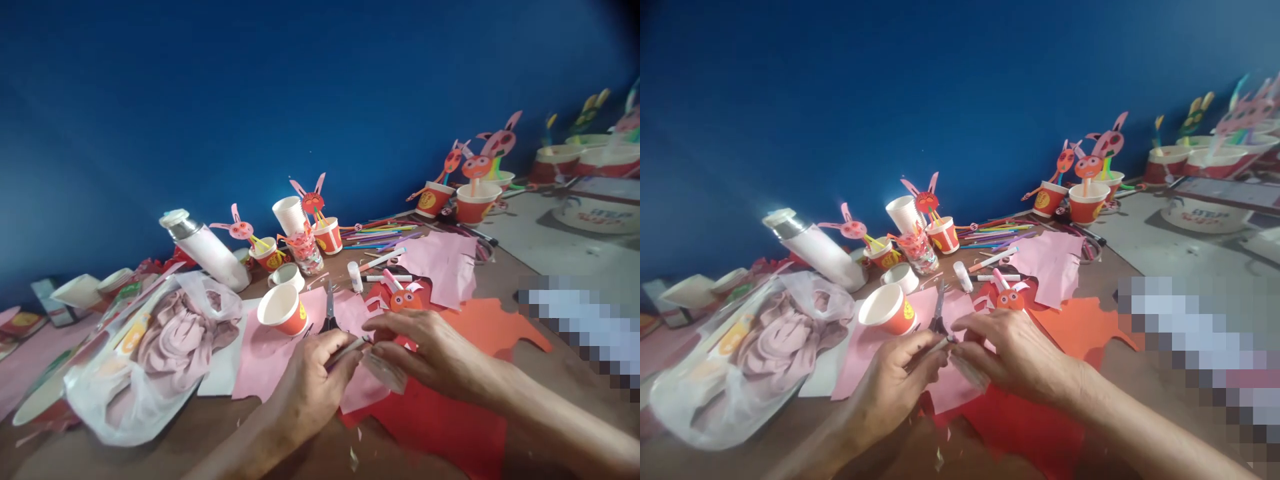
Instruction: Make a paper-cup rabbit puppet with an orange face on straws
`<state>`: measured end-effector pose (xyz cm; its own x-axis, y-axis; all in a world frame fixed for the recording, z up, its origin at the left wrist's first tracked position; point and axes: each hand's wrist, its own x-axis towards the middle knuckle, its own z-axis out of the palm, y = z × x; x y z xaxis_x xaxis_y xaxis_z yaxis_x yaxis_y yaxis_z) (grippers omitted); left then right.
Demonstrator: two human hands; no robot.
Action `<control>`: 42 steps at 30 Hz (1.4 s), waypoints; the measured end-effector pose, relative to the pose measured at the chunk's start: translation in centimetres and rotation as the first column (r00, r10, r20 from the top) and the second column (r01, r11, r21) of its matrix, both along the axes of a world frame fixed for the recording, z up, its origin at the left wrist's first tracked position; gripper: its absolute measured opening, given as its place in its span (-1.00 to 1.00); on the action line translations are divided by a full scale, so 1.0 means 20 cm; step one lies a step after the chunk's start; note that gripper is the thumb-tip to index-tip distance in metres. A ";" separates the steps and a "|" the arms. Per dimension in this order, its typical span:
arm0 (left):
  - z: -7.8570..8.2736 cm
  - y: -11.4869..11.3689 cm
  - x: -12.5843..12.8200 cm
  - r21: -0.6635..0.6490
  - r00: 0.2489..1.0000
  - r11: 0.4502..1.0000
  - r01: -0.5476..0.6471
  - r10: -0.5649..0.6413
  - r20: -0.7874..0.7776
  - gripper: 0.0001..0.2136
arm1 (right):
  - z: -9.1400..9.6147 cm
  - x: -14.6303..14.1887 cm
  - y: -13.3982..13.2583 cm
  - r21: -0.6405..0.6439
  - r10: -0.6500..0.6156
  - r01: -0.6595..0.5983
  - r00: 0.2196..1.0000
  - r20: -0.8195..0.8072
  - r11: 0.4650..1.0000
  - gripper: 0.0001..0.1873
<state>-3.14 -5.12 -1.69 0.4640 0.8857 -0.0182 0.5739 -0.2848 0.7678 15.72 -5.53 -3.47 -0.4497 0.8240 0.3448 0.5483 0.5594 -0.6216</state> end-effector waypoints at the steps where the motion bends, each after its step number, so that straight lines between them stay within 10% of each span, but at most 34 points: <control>1: 0.00 0.01 0.00 -0.048 0.999 0.999 -0.025 0.026 0.024 -0.76 | 0.00 0.00 0.00 -0.084 -0.020 0.015 0.998 -0.057 0.996 -0.74; 6: 0.00 0.04 0.00 -0.191 0.979 0.977 -0.095 0.127 0.161 -0.73 | 0.02 -0.02 -0.01 -0.248 -0.146 0.117 0.984 -0.106 0.962 -0.71; 20: -0.07 0.09 0.00 -0.584 0.835 0.812 -0.007 0.326 0.444 -0.76 | 0.00 -0.06 -0.02 -0.003 -0.199 0.200 0.976 -0.082 0.980 -0.84; 42: -0.07 0.06 0.06 -0.597 0.686 0.798 -0.077 0.477 0.549 -0.78 | -0.08 -0.08 -0.01 0.457 -0.275 0.236 0.961 0.018 0.857 -0.84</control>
<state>-1.91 -3.86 -3.17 0.2629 0.9218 -0.2849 -0.1400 0.3286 0.9340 14.19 -5.77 -5.02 -0.2862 0.6800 0.6750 0.7471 0.5995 -0.2871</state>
